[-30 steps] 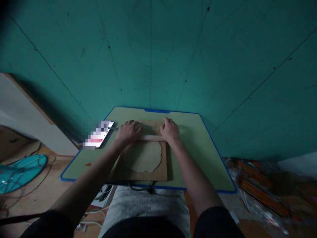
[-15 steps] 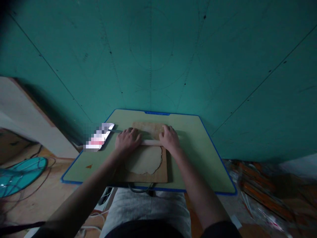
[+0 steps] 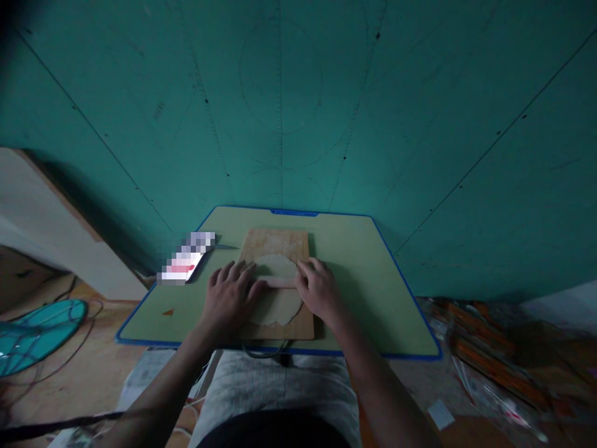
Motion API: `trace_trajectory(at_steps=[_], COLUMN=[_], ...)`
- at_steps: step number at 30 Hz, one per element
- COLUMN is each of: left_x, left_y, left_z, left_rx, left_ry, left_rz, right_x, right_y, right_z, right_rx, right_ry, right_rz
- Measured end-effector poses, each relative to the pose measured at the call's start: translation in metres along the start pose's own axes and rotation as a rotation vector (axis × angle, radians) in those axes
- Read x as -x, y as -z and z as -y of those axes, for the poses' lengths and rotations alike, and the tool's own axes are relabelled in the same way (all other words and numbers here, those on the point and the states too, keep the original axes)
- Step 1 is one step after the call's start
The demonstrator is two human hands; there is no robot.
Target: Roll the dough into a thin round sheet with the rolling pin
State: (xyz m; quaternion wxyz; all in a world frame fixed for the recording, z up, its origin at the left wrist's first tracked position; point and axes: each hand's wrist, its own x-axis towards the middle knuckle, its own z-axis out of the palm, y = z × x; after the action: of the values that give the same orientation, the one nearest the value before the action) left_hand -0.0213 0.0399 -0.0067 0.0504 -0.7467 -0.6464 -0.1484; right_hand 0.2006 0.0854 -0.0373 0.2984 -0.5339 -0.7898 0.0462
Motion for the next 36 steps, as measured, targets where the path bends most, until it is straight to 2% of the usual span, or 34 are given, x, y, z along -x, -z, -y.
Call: trace_trajectory(at_steps=[8,13,16,22,36], left_x=[0.035,0.047,0.05,0.05,0.053], left_y=[-0.008,-0.02,-0.024,-0.022,-0.022], left_z=[0.003,0.009,0.011,0.012,0.018], left_rx=[0.03,0.091,0.131,0.204,0.322], left_ry=[-0.05,-0.132,-0.144,-0.134,-0.128], left_rz=[-0.043,-0.168,-0.219,-0.212,-0.186], right_x=[0.025,0.042,0.049,0.053,0.052], right_y=[0.014,0.012,0.007,0.0,0.004], right_z=[0.012,0.012,0.01,0.007,0.009], right_rx=[-0.062,-0.116,-0.172,-0.257,-0.352], right_ry=[0.069,0.072,0.044,-0.043,-0.078], right_rz=[0.032,0.012,-0.037,-0.098,-0.096])
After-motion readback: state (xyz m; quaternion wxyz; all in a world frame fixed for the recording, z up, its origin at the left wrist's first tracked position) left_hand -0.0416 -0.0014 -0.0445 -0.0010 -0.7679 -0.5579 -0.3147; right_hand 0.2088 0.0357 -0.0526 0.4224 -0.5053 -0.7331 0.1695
